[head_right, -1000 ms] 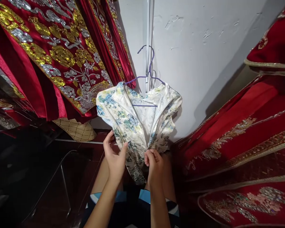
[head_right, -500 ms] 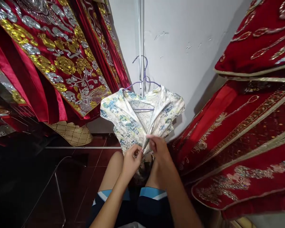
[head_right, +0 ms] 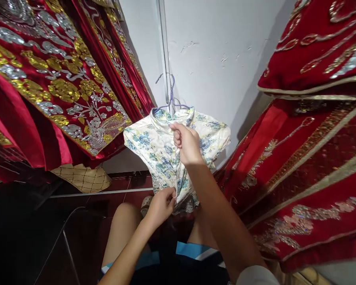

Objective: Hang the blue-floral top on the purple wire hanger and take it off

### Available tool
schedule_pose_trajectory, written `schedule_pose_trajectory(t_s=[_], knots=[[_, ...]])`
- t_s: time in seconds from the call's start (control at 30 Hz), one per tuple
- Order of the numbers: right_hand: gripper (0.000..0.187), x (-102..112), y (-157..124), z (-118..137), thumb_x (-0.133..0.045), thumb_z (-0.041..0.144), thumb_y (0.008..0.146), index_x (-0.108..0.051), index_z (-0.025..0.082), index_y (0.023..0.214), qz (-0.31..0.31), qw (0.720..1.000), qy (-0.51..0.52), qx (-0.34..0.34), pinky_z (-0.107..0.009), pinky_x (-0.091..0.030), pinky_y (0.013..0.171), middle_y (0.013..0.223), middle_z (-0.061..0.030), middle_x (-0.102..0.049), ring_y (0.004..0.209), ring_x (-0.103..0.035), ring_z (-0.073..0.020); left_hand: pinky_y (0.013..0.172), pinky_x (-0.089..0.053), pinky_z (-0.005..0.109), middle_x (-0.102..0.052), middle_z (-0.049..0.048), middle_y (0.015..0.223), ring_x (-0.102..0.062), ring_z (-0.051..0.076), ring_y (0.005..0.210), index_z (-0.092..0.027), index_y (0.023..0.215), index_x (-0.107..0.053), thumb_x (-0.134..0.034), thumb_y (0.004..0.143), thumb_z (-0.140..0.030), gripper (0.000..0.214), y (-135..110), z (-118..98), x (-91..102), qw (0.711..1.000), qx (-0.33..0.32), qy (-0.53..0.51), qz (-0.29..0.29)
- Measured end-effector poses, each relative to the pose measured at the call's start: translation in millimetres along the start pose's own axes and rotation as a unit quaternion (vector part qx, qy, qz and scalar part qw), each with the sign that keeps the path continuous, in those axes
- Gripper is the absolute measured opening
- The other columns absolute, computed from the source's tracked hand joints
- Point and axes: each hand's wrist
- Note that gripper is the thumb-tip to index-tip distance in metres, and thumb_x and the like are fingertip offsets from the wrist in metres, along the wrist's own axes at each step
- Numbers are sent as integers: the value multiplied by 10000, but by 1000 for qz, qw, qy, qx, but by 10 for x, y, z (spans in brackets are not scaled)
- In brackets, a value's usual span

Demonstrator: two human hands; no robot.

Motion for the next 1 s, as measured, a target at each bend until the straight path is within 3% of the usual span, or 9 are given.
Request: schedule_pose_trajectory(t_s=[0.2,0.3,0.53,0.67,0.87,0.93,1.0], knots=[[192,80,410,-53,-735,284,707,-674,108,660,-18,999,-37,-22,-193,-129,355,433,78,-378,363,-254,-20,678,-400,318,-707,126,944,-689,300,878,-164,913,-634,-555,706,-10,270,530,-164,169,974,-12,174,144],[199,119,469,-57,-749,297,687,-674,114,670,-15,998,-47,-30,-197,-141,355,423,77,-385,362,-259,-26,708,-440,342,-708,170,1002,-694,333,912,-134,978,-651,-576,690,2,327,623,-255,170,965,-9,198,170],[199,257,65,-23,-719,331,751,-692,135,760,26,998,-54,11,-196,-162,375,478,76,-401,400,-292,-39,687,-395,310,-687,105,943,-668,260,874,-185,915,-612,-474,801,-26,240,205,-209,-60,992,-25,112,61],[187,212,-125,33,-733,338,769,-697,155,778,38,997,-53,36,-187,-201,391,495,71,-433,422,-321,-46,663,-367,288,-660,65,902,-630,220,840,-204,848,-577,-467,832,-54,187,42,-229,-24,994,-64,85,27],[200,182,-244,21,-739,347,749,-650,167,742,-3,999,-34,27,-199,-179,390,468,89,-399,402,-307,-48,695,-417,267,-670,36,834,-620,196,796,-205,836,-638,-559,847,-138,105,58,-346,317,989,-137,23,38],[203,202,-257,-13,-723,355,769,-635,174,748,-1,1000,-22,14,-204,-160,386,466,102,-363,395,-283,-48,741,-444,274,-688,37,854,-631,190,804,-203,931,-667,-546,899,-198,126,141,-391,514,984,-170,-31,-31],[191,203,-261,-66,-698,351,801,-619,181,763,9,1000,6,0,-210,-156,384,471,112,-325,390,-259,-51,739,-455,281,-675,26,820,-627,180,751,-199,1052,-656,-538,932,-243,174,282,-440,750,968,-185,-75,-152]])
Point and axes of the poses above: each hand's wrist, its own y-axis towards the middle knuckle, its own x-axis out of the back of the hand, z = x × y
